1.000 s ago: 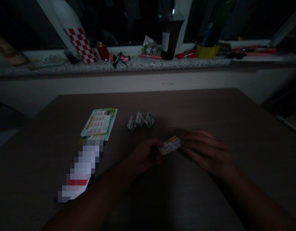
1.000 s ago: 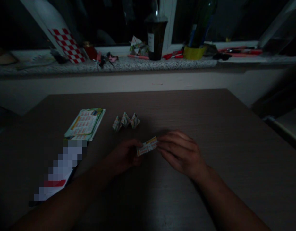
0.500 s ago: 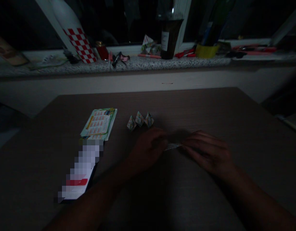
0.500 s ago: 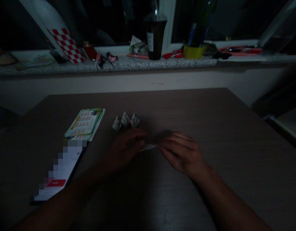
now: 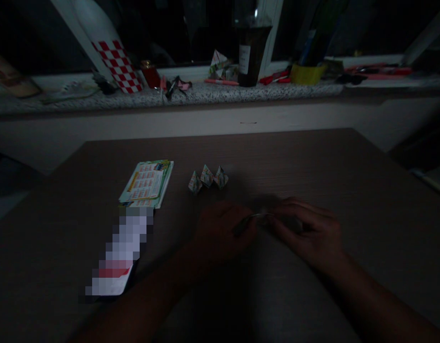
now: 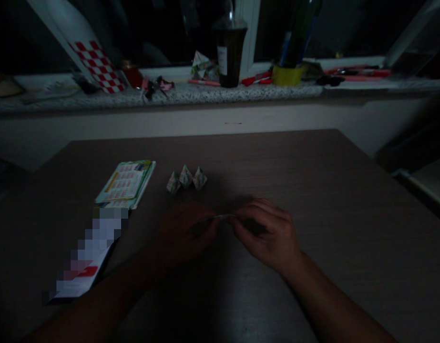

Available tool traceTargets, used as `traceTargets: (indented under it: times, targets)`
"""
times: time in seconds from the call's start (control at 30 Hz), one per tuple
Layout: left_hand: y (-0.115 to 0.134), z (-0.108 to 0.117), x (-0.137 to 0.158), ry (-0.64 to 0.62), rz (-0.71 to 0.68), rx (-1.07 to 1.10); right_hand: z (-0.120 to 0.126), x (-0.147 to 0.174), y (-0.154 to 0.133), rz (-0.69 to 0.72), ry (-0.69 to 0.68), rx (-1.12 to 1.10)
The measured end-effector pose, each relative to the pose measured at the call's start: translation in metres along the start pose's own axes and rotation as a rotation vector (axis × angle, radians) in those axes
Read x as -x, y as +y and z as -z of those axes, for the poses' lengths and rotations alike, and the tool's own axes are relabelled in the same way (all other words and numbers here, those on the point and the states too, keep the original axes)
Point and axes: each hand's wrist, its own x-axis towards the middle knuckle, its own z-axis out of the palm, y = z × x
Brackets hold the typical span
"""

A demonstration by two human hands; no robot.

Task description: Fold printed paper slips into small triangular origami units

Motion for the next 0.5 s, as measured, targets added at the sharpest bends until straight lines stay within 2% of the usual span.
traceTargets:
  times: [0.23, 0.5]
  targets:
    - [0.0006, 0.001, -0.0022, 0.045, -0.114, -0.052, -0.0014, -0.0024, -0.0038, 0.126, -0.045, 0.038]
    - [-0.0008, 0.0046, -0.0056, -0.028, -0.23, -0.12, -0.0004, -0.0023, -0.0097, 0.25, -0.163, 0.157]
